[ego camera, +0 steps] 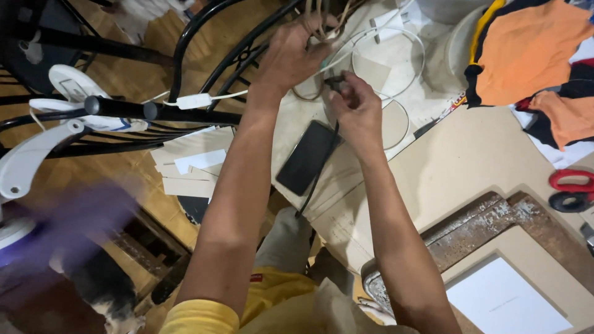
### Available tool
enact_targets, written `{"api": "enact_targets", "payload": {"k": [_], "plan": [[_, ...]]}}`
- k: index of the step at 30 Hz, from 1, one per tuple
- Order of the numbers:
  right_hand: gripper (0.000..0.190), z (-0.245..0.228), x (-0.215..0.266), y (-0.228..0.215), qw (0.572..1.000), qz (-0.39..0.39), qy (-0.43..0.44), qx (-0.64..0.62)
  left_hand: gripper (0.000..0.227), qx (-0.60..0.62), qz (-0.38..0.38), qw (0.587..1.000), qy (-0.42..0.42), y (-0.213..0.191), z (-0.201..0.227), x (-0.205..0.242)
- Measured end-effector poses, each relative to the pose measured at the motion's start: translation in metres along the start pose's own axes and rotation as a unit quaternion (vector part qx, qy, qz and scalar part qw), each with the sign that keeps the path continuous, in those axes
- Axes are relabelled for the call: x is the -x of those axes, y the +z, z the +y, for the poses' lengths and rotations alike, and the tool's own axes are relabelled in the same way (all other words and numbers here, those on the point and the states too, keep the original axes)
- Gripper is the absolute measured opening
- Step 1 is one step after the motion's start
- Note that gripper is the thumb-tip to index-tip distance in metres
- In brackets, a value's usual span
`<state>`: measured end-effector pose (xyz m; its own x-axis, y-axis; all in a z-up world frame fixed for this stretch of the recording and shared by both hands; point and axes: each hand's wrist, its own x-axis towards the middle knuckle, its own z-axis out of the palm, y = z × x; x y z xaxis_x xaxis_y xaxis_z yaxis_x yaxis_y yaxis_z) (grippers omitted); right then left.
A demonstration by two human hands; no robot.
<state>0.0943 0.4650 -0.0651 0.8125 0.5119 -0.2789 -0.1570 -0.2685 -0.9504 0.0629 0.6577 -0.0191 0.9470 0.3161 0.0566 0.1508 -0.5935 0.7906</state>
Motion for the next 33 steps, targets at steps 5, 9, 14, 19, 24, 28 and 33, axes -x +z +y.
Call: {"api": "enact_targets", "payload": {"k": [5,9,14,19,24,28,33], "plan": [[0.05,-0.011,-0.005,0.008,0.995,0.018,0.005,0.096,0.018,0.069,0.044,0.996,-0.038,0.001,0.001,0.005],[0.041,-0.024,0.0,0.014,0.993,0.053,-0.019,0.102,0.017,0.09,0.025,0.992,-0.079,-0.006,0.005,0.006],[0.031,-0.016,0.003,0.02,0.987,0.078,-0.108,0.084,0.019,0.059,0.005,0.983,-0.175,-0.012,0.015,0.004],[0.029,-0.02,0.0,0.021,0.982,0.079,-0.133,0.108,0.023,0.096,-0.014,0.987,-0.127,-0.009,0.015,0.008],[0.029,-0.02,-0.001,0.028,0.982,0.1,-0.113,0.115,0.024,0.095,-0.018,0.979,-0.178,-0.012,0.027,0.006],[0.026,-0.016,-0.005,0.032,0.972,0.126,-0.152,0.13,0.033,0.025,-0.009,0.991,-0.133,-0.002,0.013,0.013],[0.013,-0.013,-0.008,0.037,0.956,0.131,-0.204,0.163,0.031,0.065,0.001,0.986,-0.152,-0.004,0.029,0.016]]}}
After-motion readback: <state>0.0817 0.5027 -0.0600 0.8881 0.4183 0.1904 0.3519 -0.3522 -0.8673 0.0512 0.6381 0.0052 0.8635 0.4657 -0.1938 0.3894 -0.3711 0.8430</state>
